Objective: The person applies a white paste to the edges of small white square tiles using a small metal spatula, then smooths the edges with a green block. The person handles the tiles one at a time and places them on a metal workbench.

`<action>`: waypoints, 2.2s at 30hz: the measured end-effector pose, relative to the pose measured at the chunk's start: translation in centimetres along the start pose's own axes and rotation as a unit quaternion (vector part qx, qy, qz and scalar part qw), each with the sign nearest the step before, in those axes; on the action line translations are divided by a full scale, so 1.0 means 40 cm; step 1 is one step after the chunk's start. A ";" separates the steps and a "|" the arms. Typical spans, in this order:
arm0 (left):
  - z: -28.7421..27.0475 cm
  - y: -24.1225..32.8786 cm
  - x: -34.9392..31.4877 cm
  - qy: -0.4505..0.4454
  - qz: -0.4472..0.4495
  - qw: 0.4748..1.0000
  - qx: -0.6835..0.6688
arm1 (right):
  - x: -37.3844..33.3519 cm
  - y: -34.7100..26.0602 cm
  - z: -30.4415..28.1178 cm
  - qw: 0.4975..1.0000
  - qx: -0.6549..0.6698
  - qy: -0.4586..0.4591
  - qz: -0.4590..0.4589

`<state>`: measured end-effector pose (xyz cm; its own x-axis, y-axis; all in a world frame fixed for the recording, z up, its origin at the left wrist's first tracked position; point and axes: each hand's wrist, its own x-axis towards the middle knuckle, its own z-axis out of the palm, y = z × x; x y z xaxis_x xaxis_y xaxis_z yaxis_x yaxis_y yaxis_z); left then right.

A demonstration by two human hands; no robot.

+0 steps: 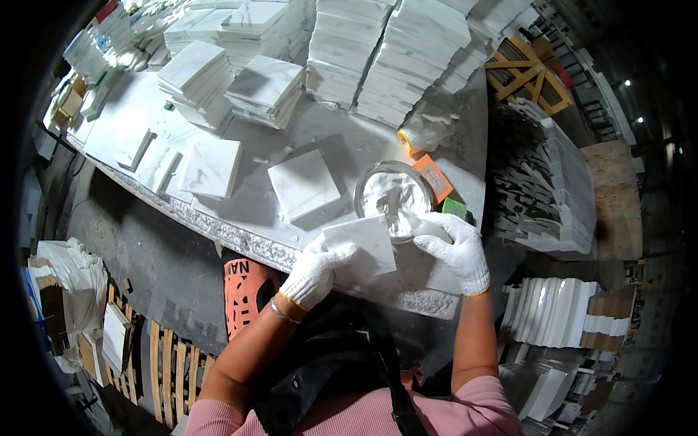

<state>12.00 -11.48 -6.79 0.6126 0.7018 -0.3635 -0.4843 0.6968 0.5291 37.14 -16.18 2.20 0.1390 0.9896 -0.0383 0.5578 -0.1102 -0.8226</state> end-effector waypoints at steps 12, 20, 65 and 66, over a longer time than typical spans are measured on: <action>-0.014 -0.013 0.004 0.007 0.004 1.000 -0.006 | 0.014 0.028 0.025 0.998 -0.022 0.001 -0.060; -0.009 -0.008 0.001 0.001 0.003 1.000 -0.010 | 0.016 -0.008 0.018 0.994 -0.080 -0.004 -0.076; 0.017 0.010 -0.005 -0.005 0.017 1.000 0.012 | 0.146 0.244 -0.132 0.973 0.033 0.222 0.050; 0.020 0.011 -0.006 -0.005 0.018 1.000 0.011 | 0.156 0.250 -0.133 0.973 -0.008 0.224 0.050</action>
<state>12.13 -11.47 -5.86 0.6018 0.7245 -0.3360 -0.4923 0.6678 0.5582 47.92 -11.59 -3.25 0.5347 0.8341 0.1357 0.5344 -0.2094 -0.8188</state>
